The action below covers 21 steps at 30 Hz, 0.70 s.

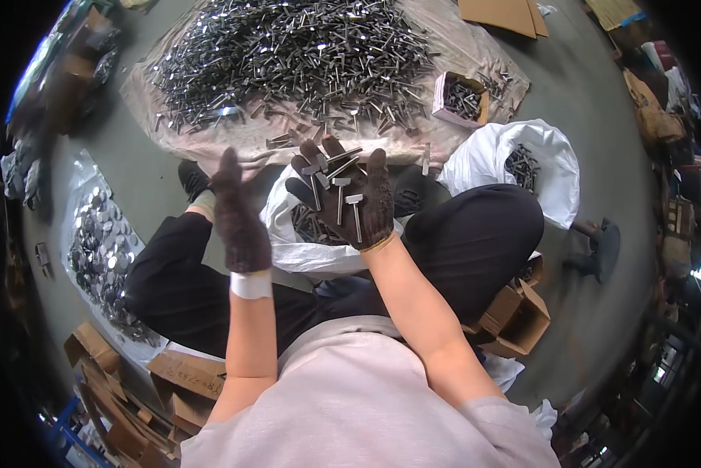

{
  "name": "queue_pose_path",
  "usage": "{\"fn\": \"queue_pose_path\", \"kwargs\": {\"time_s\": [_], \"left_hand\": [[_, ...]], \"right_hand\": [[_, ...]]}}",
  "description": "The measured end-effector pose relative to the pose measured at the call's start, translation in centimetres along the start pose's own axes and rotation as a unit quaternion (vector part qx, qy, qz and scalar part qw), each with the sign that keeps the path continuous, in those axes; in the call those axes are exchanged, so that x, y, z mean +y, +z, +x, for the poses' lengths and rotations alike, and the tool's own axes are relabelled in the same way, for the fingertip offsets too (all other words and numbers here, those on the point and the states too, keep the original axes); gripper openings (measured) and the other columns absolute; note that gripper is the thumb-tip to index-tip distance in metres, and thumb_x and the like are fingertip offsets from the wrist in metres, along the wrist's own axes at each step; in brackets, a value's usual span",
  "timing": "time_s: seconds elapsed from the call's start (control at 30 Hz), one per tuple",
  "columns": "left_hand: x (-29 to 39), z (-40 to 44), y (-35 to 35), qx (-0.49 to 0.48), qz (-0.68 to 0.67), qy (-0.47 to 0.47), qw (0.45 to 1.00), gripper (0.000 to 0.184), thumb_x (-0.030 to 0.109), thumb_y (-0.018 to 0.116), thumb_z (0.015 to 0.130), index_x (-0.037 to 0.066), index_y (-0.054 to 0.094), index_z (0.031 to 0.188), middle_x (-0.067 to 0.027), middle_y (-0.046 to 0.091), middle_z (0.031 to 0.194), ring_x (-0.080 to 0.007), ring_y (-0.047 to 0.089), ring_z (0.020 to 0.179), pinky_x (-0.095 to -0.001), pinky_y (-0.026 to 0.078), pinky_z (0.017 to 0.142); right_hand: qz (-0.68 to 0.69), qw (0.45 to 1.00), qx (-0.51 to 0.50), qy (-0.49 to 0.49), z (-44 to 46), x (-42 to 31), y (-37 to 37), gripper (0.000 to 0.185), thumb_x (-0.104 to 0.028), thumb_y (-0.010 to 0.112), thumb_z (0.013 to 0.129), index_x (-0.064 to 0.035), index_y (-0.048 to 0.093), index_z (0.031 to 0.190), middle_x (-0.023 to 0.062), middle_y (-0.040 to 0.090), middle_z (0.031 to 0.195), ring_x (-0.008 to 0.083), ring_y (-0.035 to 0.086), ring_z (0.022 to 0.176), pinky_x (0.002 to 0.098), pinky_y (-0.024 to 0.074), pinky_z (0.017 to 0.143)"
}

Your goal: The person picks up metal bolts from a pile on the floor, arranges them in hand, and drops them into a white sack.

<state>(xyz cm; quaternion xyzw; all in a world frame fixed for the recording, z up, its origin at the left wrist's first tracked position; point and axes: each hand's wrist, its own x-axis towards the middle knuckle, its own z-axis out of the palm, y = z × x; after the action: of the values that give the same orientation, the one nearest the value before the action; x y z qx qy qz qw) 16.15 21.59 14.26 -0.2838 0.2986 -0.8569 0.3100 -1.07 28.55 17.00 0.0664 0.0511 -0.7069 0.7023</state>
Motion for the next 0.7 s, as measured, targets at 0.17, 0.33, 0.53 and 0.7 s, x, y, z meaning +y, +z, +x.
{"fn": "queue_pose_path", "kwargs": {"time_s": [0.17,0.33,0.53,0.7], "left_hand": [[0.3,-2.2,-0.1,0.469,0.653,0.315,0.504,0.061,0.057,0.041,0.104,0.011,0.05,0.144,-0.0051,0.052,0.147,-0.0223,0.045,0.136,-0.0401,0.032,0.108],[1.8,-3.2,-0.8,0.511,0.615,0.292,0.525,0.066,0.062,0.046,0.099,0.014,0.05,0.143,-0.0045,0.053,0.144,-0.022,0.046,0.133,-0.0401,0.032,0.106],[2.7,-3.4,-1.0,0.512,0.601,0.303,0.534,0.063,0.064,0.046,0.098,0.014,0.055,0.137,-0.0039,0.055,0.138,-0.0214,0.048,0.126,-0.0393,0.034,0.101],[2.5,-3.4,-1.0,0.511,0.597,0.313,0.533,0.062,0.063,0.049,0.097,0.014,0.057,0.134,-0.0037,0.056,0.135,-0.0211,0.049,0.122,-0.0384,0.035,0.098]], "right_hand": [[0.016,1.0,-0.011,0.01,-0.8,-0.6,-1.5,0.08,-0.067,0.051,0.093,-0.0072,0.047,0.147,0.0178,0.04,0.155,0.0373,0.033,0.146,0.0577,0.0211,0.122],[0.059,0.998,0.017,0.019,-1.8,-1.2,-1.3,0.08,-0.062,0.053,0.095,-0.0006,0.046,0.145,0.0232,0.039,0.155,0.0432,0.035,0.143,0.0608,0.0216,0.121],[0.037,0.999,0.014,0.006,-1.8,-1.8,-2.7,0.078,-0.059,0.058,0.094,0.0015,0.049,0.142,0.0247,0.041,0.152,0.046,0.038,0.14,0.0609,0.0235,0.121],[0.033,0.999,0.011,0.01,-2.1,-2.0,-2.9,0.078,-0.059,0.059,0.093,0.0017,0.049,0.142,0.0248,0.042,0.152,0.046,0.038,0.141,0.0604,0.0238,0.121]]}}
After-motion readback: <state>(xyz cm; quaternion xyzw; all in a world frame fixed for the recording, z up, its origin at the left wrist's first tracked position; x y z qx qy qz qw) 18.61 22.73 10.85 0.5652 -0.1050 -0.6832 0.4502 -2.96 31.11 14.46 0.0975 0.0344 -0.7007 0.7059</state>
